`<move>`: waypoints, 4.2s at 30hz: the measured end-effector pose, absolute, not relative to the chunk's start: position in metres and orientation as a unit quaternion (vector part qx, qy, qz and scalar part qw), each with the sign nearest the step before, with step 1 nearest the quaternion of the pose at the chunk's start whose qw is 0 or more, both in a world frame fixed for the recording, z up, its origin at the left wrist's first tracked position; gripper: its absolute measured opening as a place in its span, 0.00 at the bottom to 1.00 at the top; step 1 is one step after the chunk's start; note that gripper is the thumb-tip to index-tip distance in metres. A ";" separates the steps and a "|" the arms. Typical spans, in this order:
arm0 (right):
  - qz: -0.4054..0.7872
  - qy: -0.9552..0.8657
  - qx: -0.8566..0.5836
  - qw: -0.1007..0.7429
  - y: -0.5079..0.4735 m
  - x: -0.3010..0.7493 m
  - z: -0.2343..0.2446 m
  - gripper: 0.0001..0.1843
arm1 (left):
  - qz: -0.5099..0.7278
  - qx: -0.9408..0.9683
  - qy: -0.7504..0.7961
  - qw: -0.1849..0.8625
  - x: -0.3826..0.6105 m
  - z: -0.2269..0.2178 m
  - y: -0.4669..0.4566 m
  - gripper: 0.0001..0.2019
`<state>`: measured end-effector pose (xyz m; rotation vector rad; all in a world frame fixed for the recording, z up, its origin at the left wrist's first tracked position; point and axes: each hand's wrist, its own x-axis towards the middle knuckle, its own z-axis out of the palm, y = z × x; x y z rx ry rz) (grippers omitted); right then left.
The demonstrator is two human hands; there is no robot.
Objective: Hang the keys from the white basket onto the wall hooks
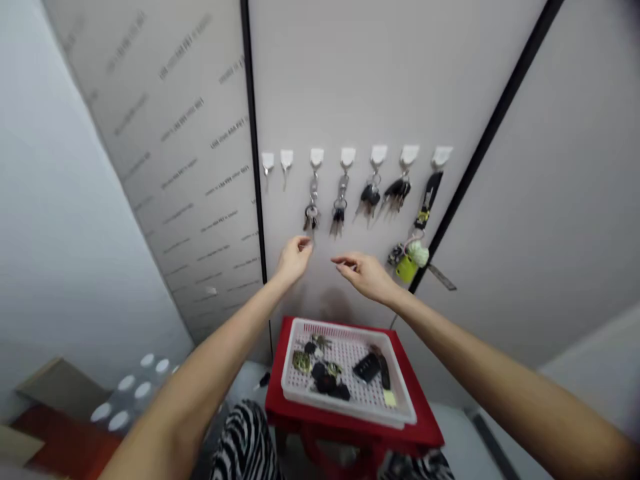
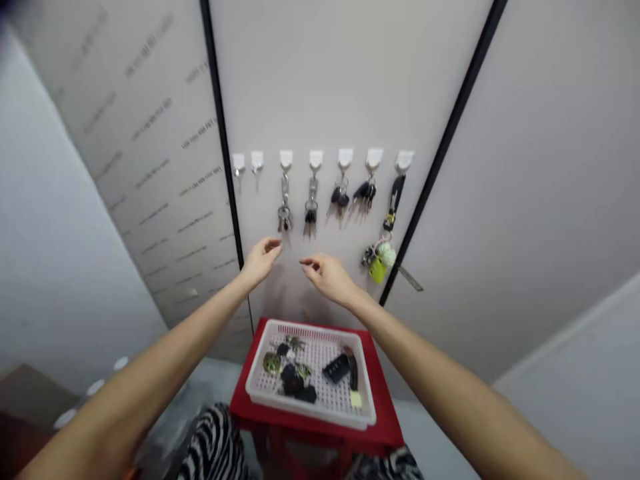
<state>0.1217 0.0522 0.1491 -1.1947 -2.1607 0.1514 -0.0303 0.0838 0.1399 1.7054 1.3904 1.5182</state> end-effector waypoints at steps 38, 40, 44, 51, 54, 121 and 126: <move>0.623 -0.521 -0.502 0.297 0.008 0.155 0.028 0.14 | 0.313 0.830 0.416 0.201 0.010 0.002 -0.004 0.24; 0.668 -0.478 -0.466 0.328 0.003 0.151 0.034 0.12 | 0.332 0.815 0.408 0.243 0.012 0.000 0.000 0.26; 0.716 -0.428 -0.419 0.359 -0.002 0.148 0.047 0.16 | 0.372 0.763 0.415 0.325 0.014 -0.004 0.008 0.24; 0.745 -0.407 -0.365 0.382 0.004 0.151 0.063 0.15 | 0.420 0.683 0.385 0.458 0.013 0.014 0.015 0.12; 0.744 -0.406 -0.343 0.406 0.005 0.150 0.065 0.17 | 0.426 0.684 0.384 0.452 0.012 0.027 0.013 0.12; 0.268 -0.760 -0.484 0.341 0.059 0.086 0.112 0.11 | 0.398 0.724 0.514 0.231 -0.064 0.087 0.048 0.12; 0.341 -0.796 -0.465 0.184 0.003 0.117 0.038 0.13 | 0.204 0.834 0.467 0.210 -0.053 0.029 0.006 0.12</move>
